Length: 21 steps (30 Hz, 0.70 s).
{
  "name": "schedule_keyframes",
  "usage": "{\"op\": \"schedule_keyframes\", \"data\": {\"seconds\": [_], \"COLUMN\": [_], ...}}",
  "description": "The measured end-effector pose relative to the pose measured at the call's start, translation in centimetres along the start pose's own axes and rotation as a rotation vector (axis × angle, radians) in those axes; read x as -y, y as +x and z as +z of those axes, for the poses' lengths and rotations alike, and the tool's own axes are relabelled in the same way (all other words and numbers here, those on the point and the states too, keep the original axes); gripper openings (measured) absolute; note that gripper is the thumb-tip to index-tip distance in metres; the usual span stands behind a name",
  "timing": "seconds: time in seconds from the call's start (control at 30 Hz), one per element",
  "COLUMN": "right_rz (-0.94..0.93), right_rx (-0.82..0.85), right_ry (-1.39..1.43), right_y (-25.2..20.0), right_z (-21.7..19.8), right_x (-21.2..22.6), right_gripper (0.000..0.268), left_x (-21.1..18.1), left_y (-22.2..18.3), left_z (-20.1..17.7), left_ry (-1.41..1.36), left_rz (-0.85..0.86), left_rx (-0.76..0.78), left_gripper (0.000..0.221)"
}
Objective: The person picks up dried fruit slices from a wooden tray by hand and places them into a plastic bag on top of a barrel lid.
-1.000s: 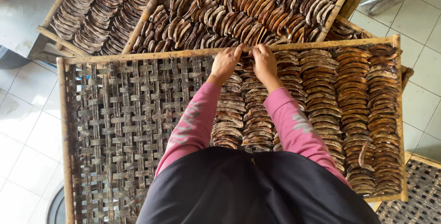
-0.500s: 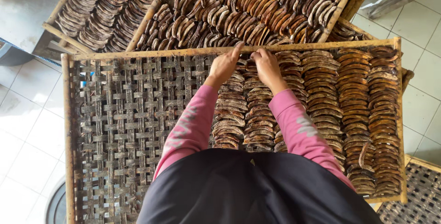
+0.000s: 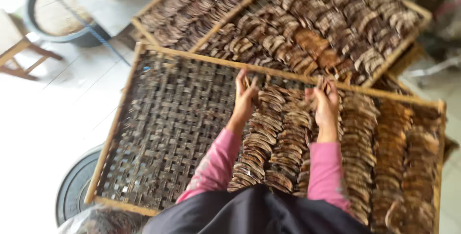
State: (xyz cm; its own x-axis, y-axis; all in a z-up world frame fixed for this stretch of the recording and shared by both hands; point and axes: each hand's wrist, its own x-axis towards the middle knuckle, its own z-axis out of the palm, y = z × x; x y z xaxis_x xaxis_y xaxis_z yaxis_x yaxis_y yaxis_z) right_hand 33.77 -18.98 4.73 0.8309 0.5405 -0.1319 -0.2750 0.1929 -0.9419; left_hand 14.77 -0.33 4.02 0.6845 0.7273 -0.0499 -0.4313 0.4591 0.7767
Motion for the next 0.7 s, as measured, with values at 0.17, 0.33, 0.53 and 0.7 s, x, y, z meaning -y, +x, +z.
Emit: {"op": "schedule_keyframes", "data": {"seconds": [0.17,0.33,0.53,0.7], "right_rz": [0.282,0.159,0.139,0.177], "right_rx": [0.082,0.372,0.604,0.796], "right_ry": [-0.049,0.190,0.075,0.109], "right_y": [-10.1,-21.4,-32.9,-43.5], "right_z": [7.0,16.6,25.3,34.2], "right_x": [-1.0,-4.7,-6.7,-8.1], "right_gripper": [0.023,0.043,0.051,0.041], "left_x": [-1.5,-1.9,-10.0,-19.0], "left_y": [-11.2,-18.7,-30.0,-39.9], "left_z": [1.0,-0.5,-8.2,-14.6], "left_ry": [-0.016,0.230,0.351,0.285], "left_rz": [-0.123,0.350,0.502,0.688], "left_rx": [-0.140,-0.166,-0.237,-0.251], "left_gripper": [0.084,0.067,0.089,0.103]}}
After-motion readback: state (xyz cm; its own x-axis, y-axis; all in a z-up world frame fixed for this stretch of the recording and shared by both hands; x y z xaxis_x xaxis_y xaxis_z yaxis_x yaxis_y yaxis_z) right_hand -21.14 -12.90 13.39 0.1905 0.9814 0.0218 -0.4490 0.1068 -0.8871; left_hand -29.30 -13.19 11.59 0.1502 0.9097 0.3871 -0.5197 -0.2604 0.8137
